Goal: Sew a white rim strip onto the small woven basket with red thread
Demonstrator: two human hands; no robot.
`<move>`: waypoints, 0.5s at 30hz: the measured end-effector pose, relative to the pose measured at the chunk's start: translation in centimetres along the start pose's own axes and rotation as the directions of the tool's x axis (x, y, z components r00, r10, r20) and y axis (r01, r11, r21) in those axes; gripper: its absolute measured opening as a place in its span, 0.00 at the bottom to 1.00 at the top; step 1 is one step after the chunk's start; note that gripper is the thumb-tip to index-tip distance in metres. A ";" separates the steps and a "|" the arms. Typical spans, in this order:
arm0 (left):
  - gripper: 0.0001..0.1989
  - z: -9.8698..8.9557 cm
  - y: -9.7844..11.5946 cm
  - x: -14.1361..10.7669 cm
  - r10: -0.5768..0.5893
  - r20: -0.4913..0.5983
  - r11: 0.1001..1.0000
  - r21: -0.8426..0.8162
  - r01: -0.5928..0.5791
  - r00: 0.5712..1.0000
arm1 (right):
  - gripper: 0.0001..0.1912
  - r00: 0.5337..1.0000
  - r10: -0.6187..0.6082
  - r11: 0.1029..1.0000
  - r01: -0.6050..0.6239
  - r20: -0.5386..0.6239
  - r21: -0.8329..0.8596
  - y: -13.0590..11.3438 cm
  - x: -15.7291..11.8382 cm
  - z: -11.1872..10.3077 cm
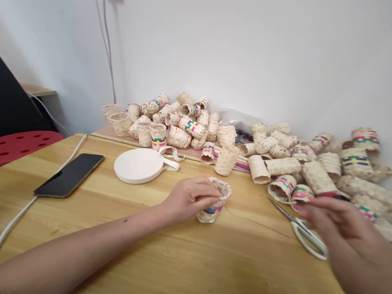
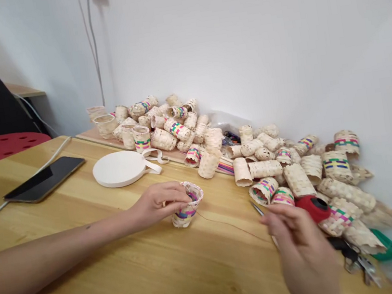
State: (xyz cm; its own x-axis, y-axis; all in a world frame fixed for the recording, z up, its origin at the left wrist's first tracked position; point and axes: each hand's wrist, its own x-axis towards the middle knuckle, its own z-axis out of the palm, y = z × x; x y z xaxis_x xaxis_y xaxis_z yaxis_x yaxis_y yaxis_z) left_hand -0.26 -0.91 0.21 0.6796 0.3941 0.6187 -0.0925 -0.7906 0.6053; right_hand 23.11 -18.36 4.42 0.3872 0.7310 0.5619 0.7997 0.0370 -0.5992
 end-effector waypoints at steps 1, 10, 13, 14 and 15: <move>0.10 0.0 -0.1 0.0 0.003 0.004 1.000 -0.009 -0.003 1.000 | 0.12 0.998 -0.020 1.000 0.020 0.054 -0.004 -0.3 0.3 1.0; 0.08 -0.2 -0.1 0.2 0.043 0.054 0.999 -0.011 -0.042 0.998 | 0.07 0.826 -0.500 0.865 0.494 0.260 0.093 -3.2 3.8 6.2; 0.07 -0.2 0.0 0.1 0.066 0.115 0.998 -0.012 -0.065 0.991 | 0.07 0.803 -0.532 0.845 0.527 0.271 0.097 -2.7 4.5 6.6; 0.07 -0.2 0.0 0.1 0.095 0.129 0.995 -0.020 -0.093 0.987 | 0.07 0.799 -0.537 0.842 0.530 0.271 0.103 -2.5 4.6 6.7; 0.06 -0.2 0.0 0.0 0.125 0.134 0.992 -0.028 -0.123 0.983 | 0.07 0.799 -0.537 0.842 0.527 0.270 0.112 -2.3 4.6 6.9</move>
State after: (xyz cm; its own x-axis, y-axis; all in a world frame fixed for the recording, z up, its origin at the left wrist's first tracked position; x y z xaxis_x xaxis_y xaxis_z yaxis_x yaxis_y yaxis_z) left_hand -0.37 -0.84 0.34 0.7540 0.2254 0.6170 -0.1954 -0.8198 0.5383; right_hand 19.88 -10.41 4.48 -0.2434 0.7483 0.6171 0.8261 0.4933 -0.2723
